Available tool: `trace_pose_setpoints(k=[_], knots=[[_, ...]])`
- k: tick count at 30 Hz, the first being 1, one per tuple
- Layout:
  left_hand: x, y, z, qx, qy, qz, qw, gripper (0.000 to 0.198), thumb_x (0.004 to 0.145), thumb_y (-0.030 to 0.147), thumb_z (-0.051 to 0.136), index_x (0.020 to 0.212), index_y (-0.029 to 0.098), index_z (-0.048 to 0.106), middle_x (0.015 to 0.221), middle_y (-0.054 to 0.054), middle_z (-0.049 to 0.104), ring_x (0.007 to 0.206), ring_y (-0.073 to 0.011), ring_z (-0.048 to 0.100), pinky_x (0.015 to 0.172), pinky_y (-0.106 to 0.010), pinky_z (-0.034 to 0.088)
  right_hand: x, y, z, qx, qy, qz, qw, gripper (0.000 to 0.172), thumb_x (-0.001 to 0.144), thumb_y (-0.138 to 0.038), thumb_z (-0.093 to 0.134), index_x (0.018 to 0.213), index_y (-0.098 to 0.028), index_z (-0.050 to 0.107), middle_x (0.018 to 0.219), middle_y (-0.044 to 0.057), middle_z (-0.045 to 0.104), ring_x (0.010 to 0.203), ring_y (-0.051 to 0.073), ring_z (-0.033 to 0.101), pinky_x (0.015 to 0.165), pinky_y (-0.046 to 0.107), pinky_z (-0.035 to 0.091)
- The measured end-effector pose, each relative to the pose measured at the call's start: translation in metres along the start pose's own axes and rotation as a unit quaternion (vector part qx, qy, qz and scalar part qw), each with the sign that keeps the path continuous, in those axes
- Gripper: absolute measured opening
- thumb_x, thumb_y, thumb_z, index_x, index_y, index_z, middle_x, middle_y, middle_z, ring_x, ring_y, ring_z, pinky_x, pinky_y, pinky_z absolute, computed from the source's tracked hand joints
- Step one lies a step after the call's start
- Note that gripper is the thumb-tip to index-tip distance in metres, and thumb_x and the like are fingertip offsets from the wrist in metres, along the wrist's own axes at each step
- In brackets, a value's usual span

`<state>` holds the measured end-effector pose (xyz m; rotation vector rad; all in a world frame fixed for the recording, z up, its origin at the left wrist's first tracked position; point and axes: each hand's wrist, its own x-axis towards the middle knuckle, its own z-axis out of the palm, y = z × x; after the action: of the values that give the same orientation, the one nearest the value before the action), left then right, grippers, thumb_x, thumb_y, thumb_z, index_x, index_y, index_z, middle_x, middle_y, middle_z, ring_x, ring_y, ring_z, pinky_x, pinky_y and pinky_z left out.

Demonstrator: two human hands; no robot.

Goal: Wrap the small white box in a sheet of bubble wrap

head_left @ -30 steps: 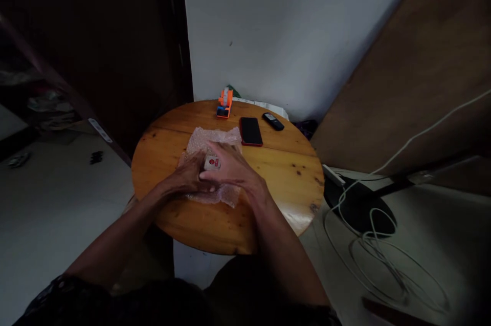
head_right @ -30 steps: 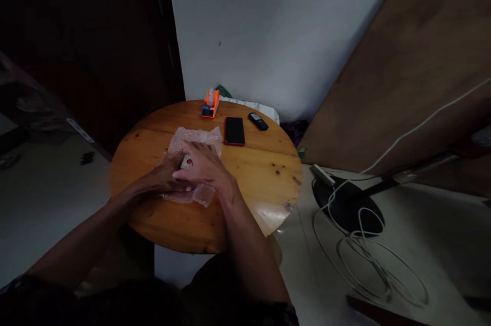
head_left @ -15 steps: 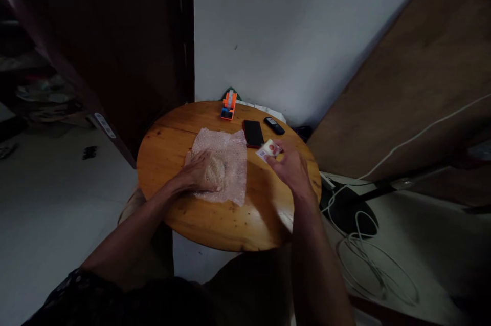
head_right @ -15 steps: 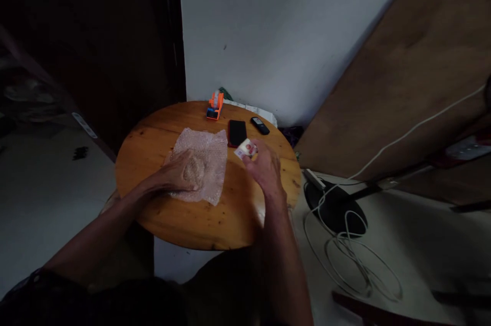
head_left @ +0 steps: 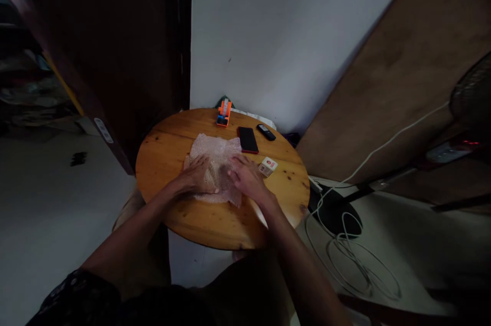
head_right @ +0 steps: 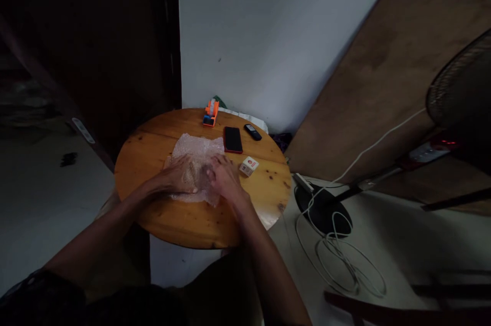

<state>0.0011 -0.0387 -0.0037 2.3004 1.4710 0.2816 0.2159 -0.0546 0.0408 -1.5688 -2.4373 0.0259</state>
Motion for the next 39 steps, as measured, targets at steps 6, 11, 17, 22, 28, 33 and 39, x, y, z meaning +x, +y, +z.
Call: trace_pose_setpoints(k=[6,11,17,22,28,33,39], knots=[[-0.002,-0.018,-0.008,0.031,-0.007,-0.009,0.999,0.115,0.062,0.062,0.075,0.156,0.013,0.029,0.164,-0.025,0.023,0.152,-0.0463,0.016,0.121,-0.066,0.001,0.017,-0.008,0.025,-0.031,-0.048,0.006,0.998,0.04,0.097,-0.036,0.05,0.129,-0.014,0.061,0.139,0.016,0.059,0.122,0.03,0.056,0.101,0.045,0.04],[-0.008,-0.031,-0.023,0.007,-0.014,0.009,1.0,0.1,0.069,0.061,0.071,0.153,0.017,0.037,0.164,-0.019,0.029,0.152,-0.0417,0.023,0.123,-0.057,0.016,0.014,-0.006,0.034,-0.014,-0.008,0.007,1.0,0.042,0.099,-0.038,0.047,0.132,-0.015,0.059,0.143,0.014,0.057,0.122,0.03,0.055,0.1,0.043,0.039],[-0.014,0.0,-0.023,0.034,0.028,0.073,0.996,0.064,0.085,0.05,0.06,0.142,0.021,0.053,0.153,-0.015,0.049,0.147,-0.0365,0.034,0.122,-0.057,0.02,0.009,-0.008,0.037,0.002,0.004,0.007,1.0,0.043,0.1,-0.039,0.045,0.134,-0.016,0.057,0.146,0.014,0.054,0.128,0.03,0.051,0.102,0.043,0.036],[-0.019,0.004,-0.012,0.048,-0.03,0.091,0.994,0.073,0.085,0.055,0.06,0.148,0.021,0.047,0.162,-0.016,0.035,0.151,-0.0369,0.026,0.122,-0.062,0.011,0.006,-0.008,0.037,-0.003,0.006,0.023,1.0,0.044,0.1,-0.039,0.045,0.135,-0.015,0.057,0.147,0.015,0.054,0.129,0.03,0.05,0.103,0.044,0.034],[-0.019,-0.009,-0.016,0.064,-0.041,0.101,0.992,0.079,0.081,0.056,0.064,0.15,0.02,0.046,0.162,-0.017,0.034,0.152,-0.0371,0.023,0.123,-0.057,0.014,0.006,-0.007,0.04,0.0,0.019,0.042,0.999,0.044,0.1,-0.04,0.046,0.133,-0.013,0.057,0.144,0.017,0.056,0.126,0.031,0.052,0.102,0.044,0.036],[-0.03,-0.019,-0.017,0.074,-0.031,0.102,0.992,0.071,0.084,0.053,0.061,0.147,0.022,0.05,0.162,-0.015,0.035,0.152,-0.0362,0.025,0.123,-0.057,0.016,0.007,-0.008,0.036,0.018,0.034,0.043,0.998,0.039,0.099,-0.034,0.047,0.129,-0.015,0.061,0.144,0.015,0.057,0.127,0.031,0.051,0.103,0.047,0.036],[-0.037,-0.021,-0.016,0.049,-0.008,0.115,0.992,0.066,0.085,0.051,0.061,0.144,0.024,0.052,0.16,-0.013,0.038,0.15,-0.034,0.029,0.123,-0.057,0.016,-0.004,0.018,-0.003,0.021,0.127,0.145,0.981,0.048,0.09,-0.027,0.058,0.136,-0.017,0.056,0.15,0.015,0.049,0.134,0.033,0.047,0.108,0.049,0.037]])
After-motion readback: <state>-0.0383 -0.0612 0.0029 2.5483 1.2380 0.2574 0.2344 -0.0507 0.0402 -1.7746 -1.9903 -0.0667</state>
